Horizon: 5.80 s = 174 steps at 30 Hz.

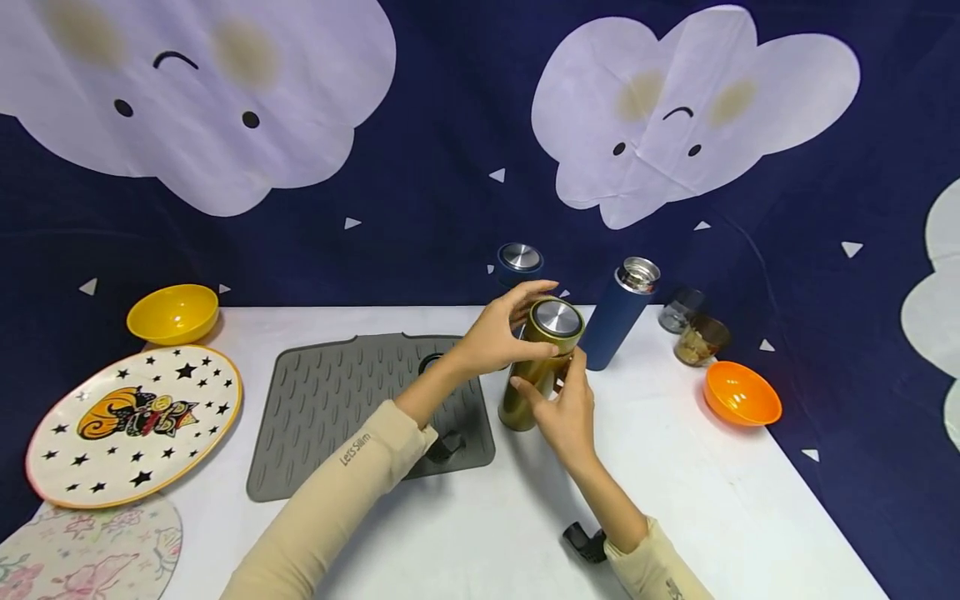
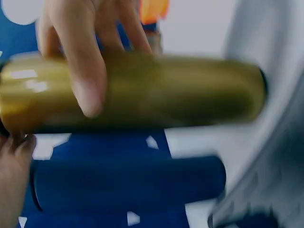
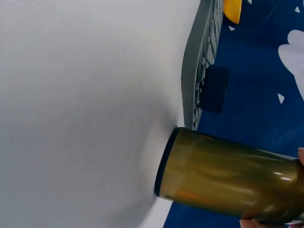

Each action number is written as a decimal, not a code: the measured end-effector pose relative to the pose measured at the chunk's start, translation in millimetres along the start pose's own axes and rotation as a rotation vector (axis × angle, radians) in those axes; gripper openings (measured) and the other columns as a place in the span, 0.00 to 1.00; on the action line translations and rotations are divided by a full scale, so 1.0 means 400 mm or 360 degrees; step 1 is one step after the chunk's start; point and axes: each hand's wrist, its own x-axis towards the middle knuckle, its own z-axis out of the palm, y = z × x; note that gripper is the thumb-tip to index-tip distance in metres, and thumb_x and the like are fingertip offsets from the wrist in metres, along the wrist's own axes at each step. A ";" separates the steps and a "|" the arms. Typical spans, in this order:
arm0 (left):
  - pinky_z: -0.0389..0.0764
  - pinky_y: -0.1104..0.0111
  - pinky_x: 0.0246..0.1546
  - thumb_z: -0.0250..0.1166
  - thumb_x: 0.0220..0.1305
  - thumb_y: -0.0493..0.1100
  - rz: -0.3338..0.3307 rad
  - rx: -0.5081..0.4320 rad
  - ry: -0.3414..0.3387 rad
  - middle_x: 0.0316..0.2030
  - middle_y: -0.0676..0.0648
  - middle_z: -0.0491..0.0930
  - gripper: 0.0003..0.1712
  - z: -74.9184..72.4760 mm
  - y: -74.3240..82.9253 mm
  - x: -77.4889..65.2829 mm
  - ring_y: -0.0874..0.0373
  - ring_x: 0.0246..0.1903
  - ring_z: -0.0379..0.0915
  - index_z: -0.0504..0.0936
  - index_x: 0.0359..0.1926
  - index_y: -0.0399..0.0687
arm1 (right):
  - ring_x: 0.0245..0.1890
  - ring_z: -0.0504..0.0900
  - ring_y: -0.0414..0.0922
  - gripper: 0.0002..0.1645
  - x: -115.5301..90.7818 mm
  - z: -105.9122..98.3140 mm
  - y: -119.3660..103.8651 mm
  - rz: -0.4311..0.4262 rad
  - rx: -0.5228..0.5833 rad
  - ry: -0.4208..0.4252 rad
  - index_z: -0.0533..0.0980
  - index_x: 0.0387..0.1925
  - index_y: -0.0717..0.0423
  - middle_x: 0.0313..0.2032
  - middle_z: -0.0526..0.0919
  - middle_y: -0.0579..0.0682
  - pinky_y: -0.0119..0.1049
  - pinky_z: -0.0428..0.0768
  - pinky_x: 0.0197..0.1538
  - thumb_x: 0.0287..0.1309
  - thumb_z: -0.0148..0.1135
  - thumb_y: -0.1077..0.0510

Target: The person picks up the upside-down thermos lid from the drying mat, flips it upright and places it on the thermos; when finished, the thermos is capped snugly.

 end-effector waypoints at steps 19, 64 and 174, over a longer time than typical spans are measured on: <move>0.73 0.62 0.63 0.77 0.51 0.46 -0.0038 0.0188 0.0068 0.61 0.43 0.73 0.51 0.016 0.002 -0.003 0.53 0.60 0.72 0.61 0.73 0.48 | 0.51 0.81 0.58 0.43 0.000 0.006 0.003 -0.0031 -0.0010 -0.0005 0.63 0.61 0.58 0.50 0.80 0.61 0.56 0.79 0.51 0.48 0.78 0.58; 0.71 0.59 0.64 0.68 0.53 0.36 -0.0068 -0.0180 0.0159 0.64 0.38 0.71 0.52 0.044 -0.004 -0.024 0.47 0.62 0.70 0.51 0.75 0.46 | 0.54 0.78 0.58 0.44 0.001 -0.002 0.004 -0.0067 0.0002 -0.0031 0.61 0.63 0.60 0.52 0.78 0.63 0.56 0.79 0.55 0.49 0.77 0.59; 0.61 0.52 0.72 0.75 0.55 0.41 -0.0598 0.0330 0.0368 0.68 0.36 0.68 0.44 -0.174 -0.109 -0.306 0.40 0.70 0.61 0.66 0.70 0.39 | 0.58 0.75 0.64 0.48 0.246 0.026 0.081 0.0207 -0.0131 0.0273 0.60 0.66 0.58 0.58 0.76 0.63 0.59 0.71 0.62 0.50 0.76 0.53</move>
